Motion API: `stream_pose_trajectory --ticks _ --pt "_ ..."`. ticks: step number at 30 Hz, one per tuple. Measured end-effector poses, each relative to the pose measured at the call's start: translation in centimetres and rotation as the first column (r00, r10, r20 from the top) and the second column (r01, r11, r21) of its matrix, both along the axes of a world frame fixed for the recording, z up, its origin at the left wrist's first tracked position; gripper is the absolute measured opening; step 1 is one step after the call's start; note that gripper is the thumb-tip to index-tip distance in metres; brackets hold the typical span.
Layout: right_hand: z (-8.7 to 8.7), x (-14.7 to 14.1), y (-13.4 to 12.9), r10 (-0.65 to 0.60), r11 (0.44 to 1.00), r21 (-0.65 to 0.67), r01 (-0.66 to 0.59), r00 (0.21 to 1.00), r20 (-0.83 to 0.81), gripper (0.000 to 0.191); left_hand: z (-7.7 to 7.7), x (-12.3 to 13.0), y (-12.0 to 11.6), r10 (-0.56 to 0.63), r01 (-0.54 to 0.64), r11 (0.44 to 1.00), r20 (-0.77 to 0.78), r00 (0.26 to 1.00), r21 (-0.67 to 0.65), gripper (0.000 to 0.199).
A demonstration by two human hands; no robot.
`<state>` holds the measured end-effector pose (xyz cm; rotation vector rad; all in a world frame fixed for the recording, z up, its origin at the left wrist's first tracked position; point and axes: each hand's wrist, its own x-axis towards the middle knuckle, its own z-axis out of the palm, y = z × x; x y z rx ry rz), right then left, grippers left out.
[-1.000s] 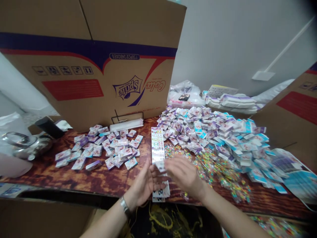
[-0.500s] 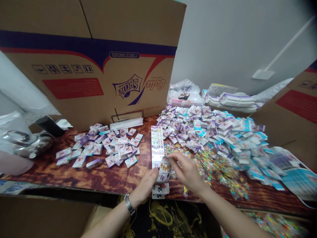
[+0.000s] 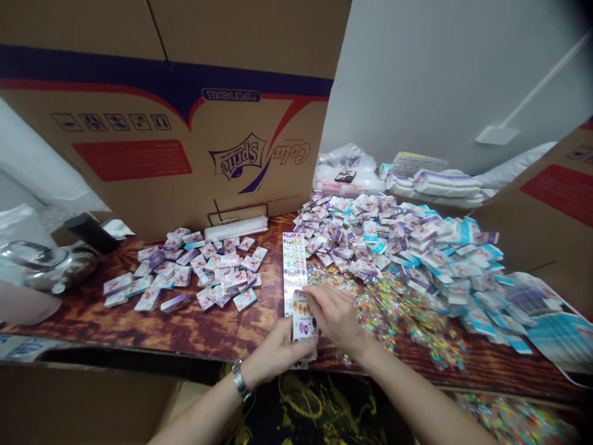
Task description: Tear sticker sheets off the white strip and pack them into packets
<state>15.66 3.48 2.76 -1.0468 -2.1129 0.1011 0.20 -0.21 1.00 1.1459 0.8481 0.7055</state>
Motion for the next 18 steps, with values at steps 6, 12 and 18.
stream_pose_trajectory --ticks 6,12,18 --pt "0.2 0.2 0.1 0.024 1.000 0.017 -0.023 0.997 -0.067 0.023 -0.8 0.2 -0.1 0.130 -0.100 0.975 0.141 0.982 -0.198 0.036" --pt "-0.1 1.3 -0.4 0.164 0.963 0.205 -0.176 0.984 0.075 0.033 -0.7 0.6 -0.3 0.275 -0.172 0.914 0.248 0.929 -0.368 0.031" --pt "0.5 1.0 -2.2 0.212 0.908 0.301 -0.290 0.941 0.265 0.026 -0.4 0.7 0.1 0.492 -0.258 0.807 0.363 0.791 -0.531 0.017"
